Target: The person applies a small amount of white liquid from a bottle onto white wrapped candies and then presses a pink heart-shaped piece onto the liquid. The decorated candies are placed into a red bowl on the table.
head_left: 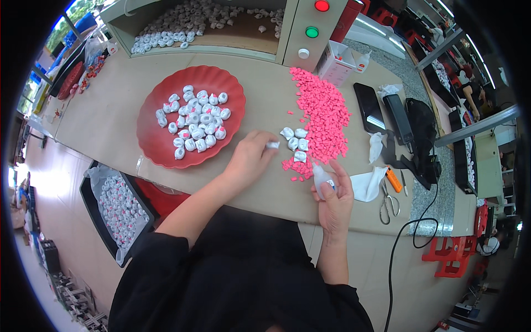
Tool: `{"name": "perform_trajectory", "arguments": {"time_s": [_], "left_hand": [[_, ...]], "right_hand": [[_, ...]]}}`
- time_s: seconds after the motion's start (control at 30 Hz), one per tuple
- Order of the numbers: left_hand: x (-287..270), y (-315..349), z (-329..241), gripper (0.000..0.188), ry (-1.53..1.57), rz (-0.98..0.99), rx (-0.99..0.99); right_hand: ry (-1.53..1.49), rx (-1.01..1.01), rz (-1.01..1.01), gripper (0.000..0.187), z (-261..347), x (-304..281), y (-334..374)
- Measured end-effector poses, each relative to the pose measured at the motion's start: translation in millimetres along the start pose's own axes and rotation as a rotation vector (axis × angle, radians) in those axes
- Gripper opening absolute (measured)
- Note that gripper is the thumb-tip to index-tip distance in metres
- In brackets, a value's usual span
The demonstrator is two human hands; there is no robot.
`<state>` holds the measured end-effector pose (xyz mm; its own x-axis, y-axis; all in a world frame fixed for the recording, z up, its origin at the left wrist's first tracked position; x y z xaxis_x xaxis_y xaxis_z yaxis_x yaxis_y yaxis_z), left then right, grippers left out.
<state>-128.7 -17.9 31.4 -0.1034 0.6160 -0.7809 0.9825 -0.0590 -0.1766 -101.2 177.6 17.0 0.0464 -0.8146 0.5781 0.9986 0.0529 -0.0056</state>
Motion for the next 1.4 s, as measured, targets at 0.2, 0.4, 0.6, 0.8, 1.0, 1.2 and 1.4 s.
{"name": "perform_trajectory", "arguments": {"time_s": [0.2, 0.4, 0.6, 0.8, 1.0, 1.2, 1.4], "left_hand": [[21, 39, -2, 0.027, 0.916, 0.021, -0.122], [33, 40, -3, 0.028, 0.934, 0.091, -0.116], [30, 40, -5, 0.032, 0.844, 0.015, -0.072], [35, 43, 0, 0.028, 0.792, 0.023, -0.109], [36, 44, 1, 0.029, 0.776, 0.068, -0.151], [33, 42, -1, 0.029, 0.761, 0.030, -0.115], [30, 43, -3, 0.028, 0.754, 0.029, -0.123]], "right_hand": [[-0.363, -0.021, 0.021, 0.031, -7, -15, -7], [-0.169, -0.177, -0.028, 0.022, -4, -10, 0], [0.059, -0.348, 0.129, 0.022, 9, 16, 12], [0.357, -0.462, 0.182, 0.026, 11, 25, 19], [0.358, -0.454, 0.177, 0.027, 10, 24, 19], [0.402, -0.468, 0.183, 0.026, 9, 24, 19], [0.398, -0.466, 0.182, 0.026, 9, 23, 18]]}}
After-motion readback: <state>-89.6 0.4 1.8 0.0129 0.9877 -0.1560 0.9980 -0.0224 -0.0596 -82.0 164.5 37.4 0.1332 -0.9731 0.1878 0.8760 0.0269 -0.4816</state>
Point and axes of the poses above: each hand's wrist, its own y-axis away from the middle knuckle, its own x-axis out of the palm, z = x × y, the point moved 9 cm from there along -y, towards the middle knuckle, and after that the axes turned 13 degrees about -y, right-handed, at the moved point
